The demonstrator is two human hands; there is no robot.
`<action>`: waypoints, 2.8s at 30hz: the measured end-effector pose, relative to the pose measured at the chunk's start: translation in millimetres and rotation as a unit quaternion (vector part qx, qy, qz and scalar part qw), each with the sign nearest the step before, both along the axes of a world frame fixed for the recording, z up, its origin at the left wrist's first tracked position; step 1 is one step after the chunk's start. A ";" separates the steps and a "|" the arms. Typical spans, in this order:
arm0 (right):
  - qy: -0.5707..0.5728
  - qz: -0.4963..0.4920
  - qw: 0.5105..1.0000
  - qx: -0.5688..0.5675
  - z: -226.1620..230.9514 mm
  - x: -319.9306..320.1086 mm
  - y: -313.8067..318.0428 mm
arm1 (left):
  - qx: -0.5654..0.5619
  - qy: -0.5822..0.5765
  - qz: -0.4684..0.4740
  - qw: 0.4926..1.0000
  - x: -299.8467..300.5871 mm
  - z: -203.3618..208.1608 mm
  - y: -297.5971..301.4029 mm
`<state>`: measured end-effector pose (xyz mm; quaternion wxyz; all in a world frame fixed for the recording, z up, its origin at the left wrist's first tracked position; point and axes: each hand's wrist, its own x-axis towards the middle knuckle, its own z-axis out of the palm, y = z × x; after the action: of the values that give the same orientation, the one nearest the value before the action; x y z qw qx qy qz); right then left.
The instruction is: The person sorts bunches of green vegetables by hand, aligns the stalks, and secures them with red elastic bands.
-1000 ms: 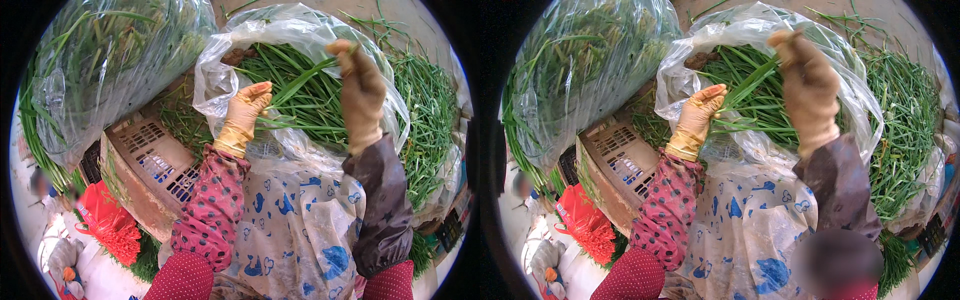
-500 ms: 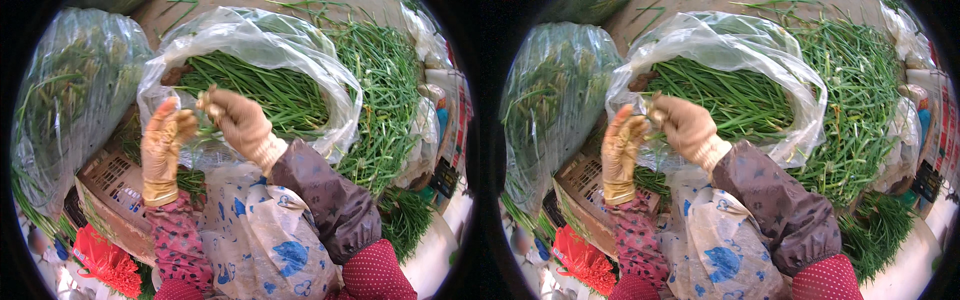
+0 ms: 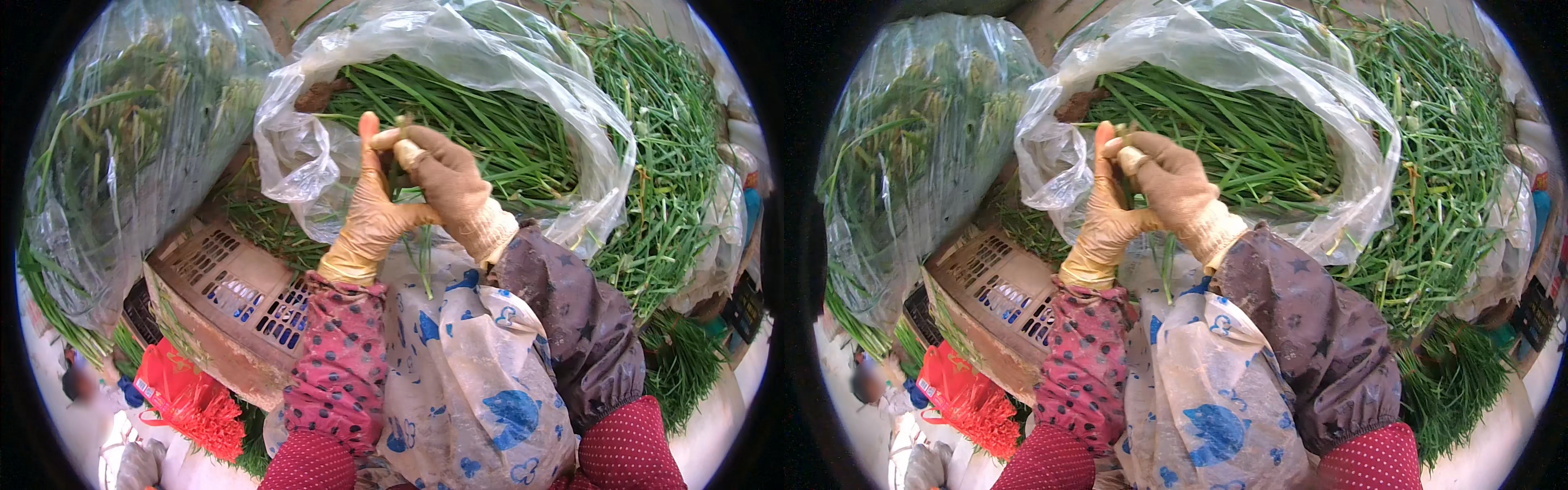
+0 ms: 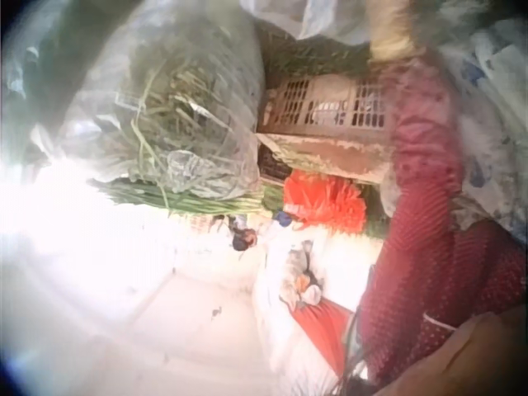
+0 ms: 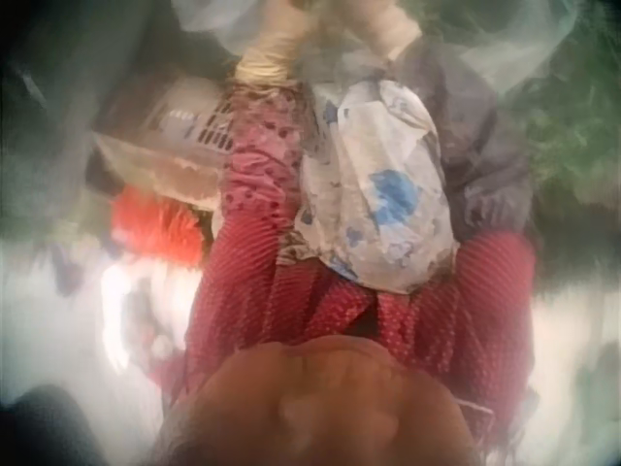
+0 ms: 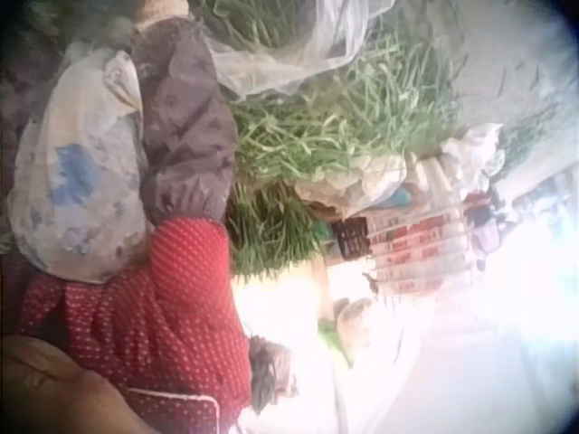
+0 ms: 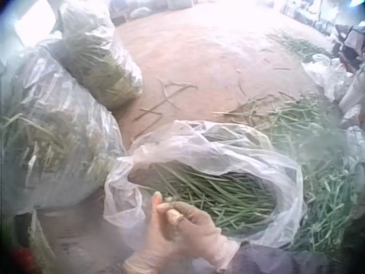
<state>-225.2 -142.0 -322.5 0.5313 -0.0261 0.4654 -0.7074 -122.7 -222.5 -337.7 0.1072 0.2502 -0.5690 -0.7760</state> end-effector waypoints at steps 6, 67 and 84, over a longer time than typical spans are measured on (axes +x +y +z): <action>0.507 0.089 0.836 0.190 5.9 -21.5 32.3 | 0.028 -0.211 -0.056 0.975 18.1 16.0 -29.5; 0.244 0.083 0.923 0.285 -29.4 -141.8 218.5 | -0.041 -0.014 -0.083 0.996 -96.2 -40.8 10.7; 0.577 0.107 0.787 0.191 33.7 -82.5 67.0 | -0.051 0.055 -0.068 0.995 -60.8 -21.3 -27.3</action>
<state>-307.7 -75.0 -288.9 0.2301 -0.3771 0.8049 -0.3963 -183.5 -249.8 -359.0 0.0975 0.1619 -0.6168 -0.7641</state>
